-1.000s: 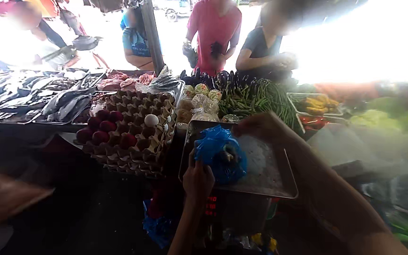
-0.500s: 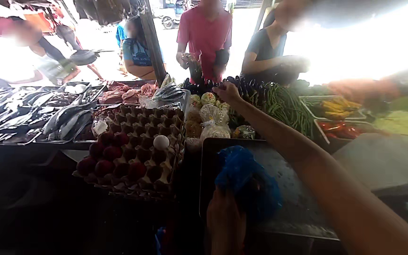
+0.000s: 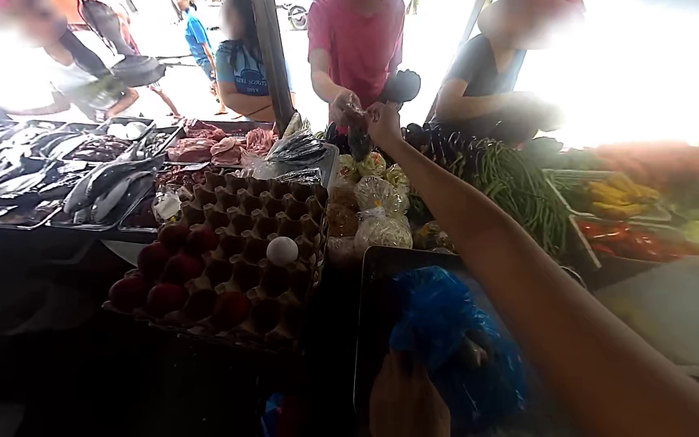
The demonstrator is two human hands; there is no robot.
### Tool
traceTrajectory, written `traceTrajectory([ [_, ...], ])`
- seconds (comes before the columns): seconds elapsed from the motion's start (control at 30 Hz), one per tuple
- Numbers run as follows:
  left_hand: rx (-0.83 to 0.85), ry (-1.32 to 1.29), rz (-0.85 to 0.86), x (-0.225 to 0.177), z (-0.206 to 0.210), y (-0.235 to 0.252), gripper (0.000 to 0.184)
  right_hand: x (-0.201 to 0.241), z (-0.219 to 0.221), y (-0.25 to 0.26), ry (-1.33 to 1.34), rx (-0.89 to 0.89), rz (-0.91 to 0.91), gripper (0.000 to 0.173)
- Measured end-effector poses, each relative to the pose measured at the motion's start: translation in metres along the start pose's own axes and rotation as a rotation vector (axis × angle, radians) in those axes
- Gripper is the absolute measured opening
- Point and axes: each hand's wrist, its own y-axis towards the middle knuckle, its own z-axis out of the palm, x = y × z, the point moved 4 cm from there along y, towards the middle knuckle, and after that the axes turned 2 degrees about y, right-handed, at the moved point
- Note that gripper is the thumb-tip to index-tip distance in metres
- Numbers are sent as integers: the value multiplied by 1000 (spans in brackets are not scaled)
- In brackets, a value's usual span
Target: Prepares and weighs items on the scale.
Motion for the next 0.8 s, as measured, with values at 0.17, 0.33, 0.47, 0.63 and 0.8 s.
traceTrajectory([
  [0.17, 2, 35, -13, 0, 2, -1, 59, -3, -52, -34, 96, -95, 16, 32],
  [0.33, -79, -28, -6, 3, 2, -4, 60, 25, -159, -131, 264, -242, 46, 46],
  [0.47, -273, -218, 2, 5, -2, -9, 58, 42, -251, -239, 752, -272, -91, 36],
  [0.63, -392, -388, 92, -7, -32, -13, 41, 19, -311, -375, 1012, -286, 125, 28],
  [0.8, -462, -409, 149, -28, -58, -18, 36, -34, -317, -449, 698, 59, 76, 43],
])
